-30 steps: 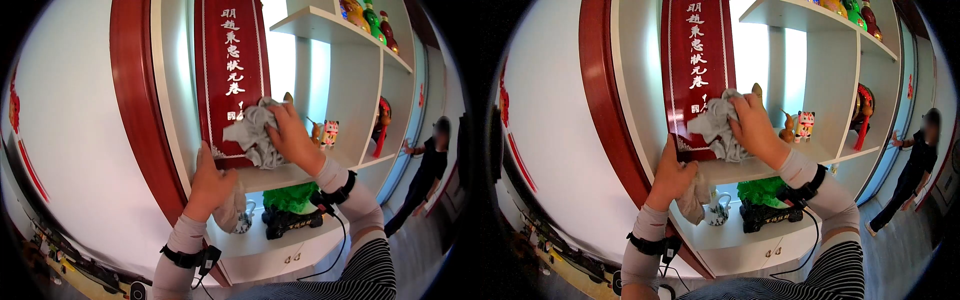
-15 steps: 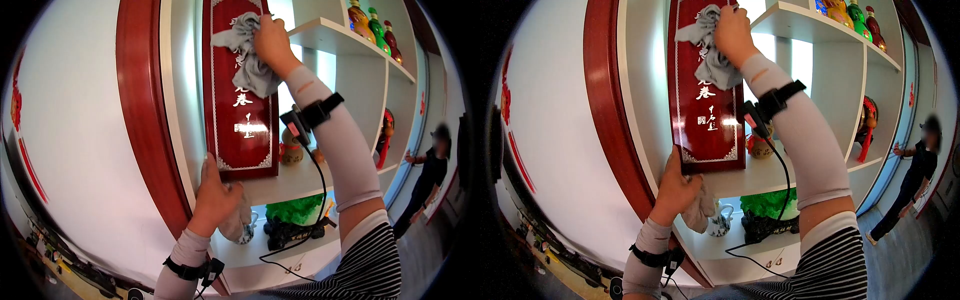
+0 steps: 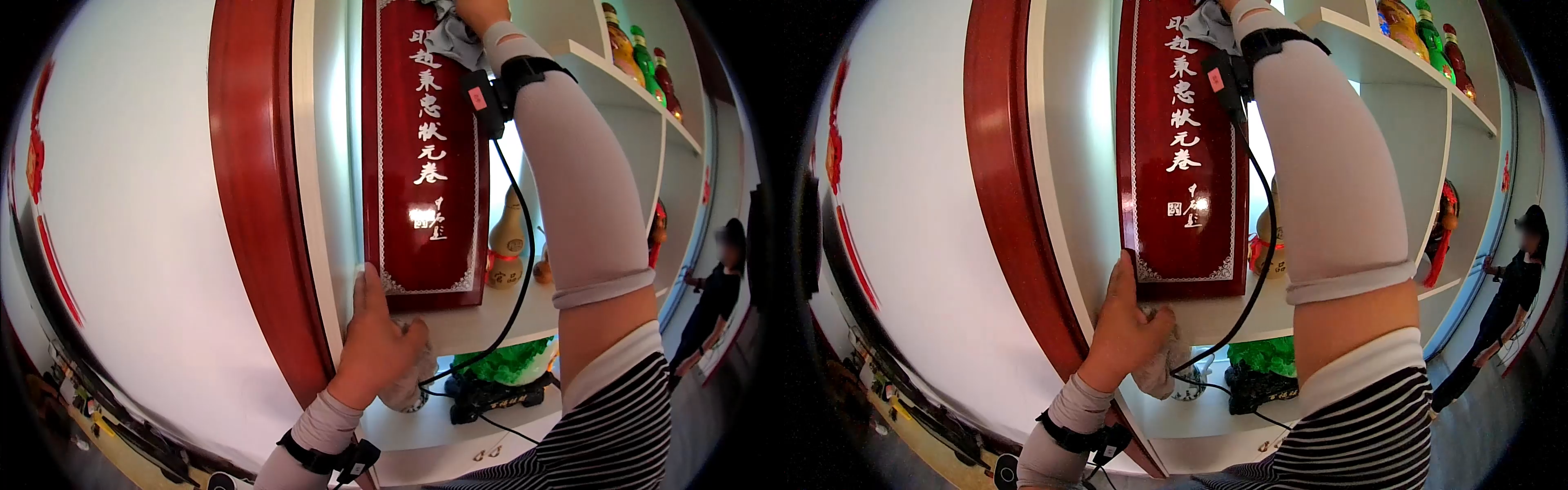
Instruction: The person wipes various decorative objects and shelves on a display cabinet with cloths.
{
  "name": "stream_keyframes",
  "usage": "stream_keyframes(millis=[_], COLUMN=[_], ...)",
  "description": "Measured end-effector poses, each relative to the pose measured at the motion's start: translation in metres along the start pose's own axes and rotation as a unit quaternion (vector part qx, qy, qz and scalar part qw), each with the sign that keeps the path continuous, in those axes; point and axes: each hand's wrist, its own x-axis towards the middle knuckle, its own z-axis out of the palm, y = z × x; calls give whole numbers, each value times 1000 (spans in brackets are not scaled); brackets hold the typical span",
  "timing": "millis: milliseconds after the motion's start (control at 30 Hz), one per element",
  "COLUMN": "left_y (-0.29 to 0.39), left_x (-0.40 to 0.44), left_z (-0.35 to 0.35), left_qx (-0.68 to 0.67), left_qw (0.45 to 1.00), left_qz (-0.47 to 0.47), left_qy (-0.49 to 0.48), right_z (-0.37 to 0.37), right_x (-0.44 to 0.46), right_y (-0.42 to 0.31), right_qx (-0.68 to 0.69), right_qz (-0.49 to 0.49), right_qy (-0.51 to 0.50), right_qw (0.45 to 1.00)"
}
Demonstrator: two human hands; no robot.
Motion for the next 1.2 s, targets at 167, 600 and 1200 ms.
stream_keyframes(millis=[167,600,1200], left_y=[-7,-5,-8], left_x=[2,1,1], left_z=[3,3,2], left_qx=[52,0,15], left_qw=[997,1000,1000], left_qz=[49,23,0], left_qy=[-4,0,-18], right_z=[10,-96,17], right_x=[-22,-172,2], right_y=[-38,-70,-7], right_qx=[170,171,46], right_qz=[201,20,7], right_qy=[203,8,64], right_qw=[943,985,997])
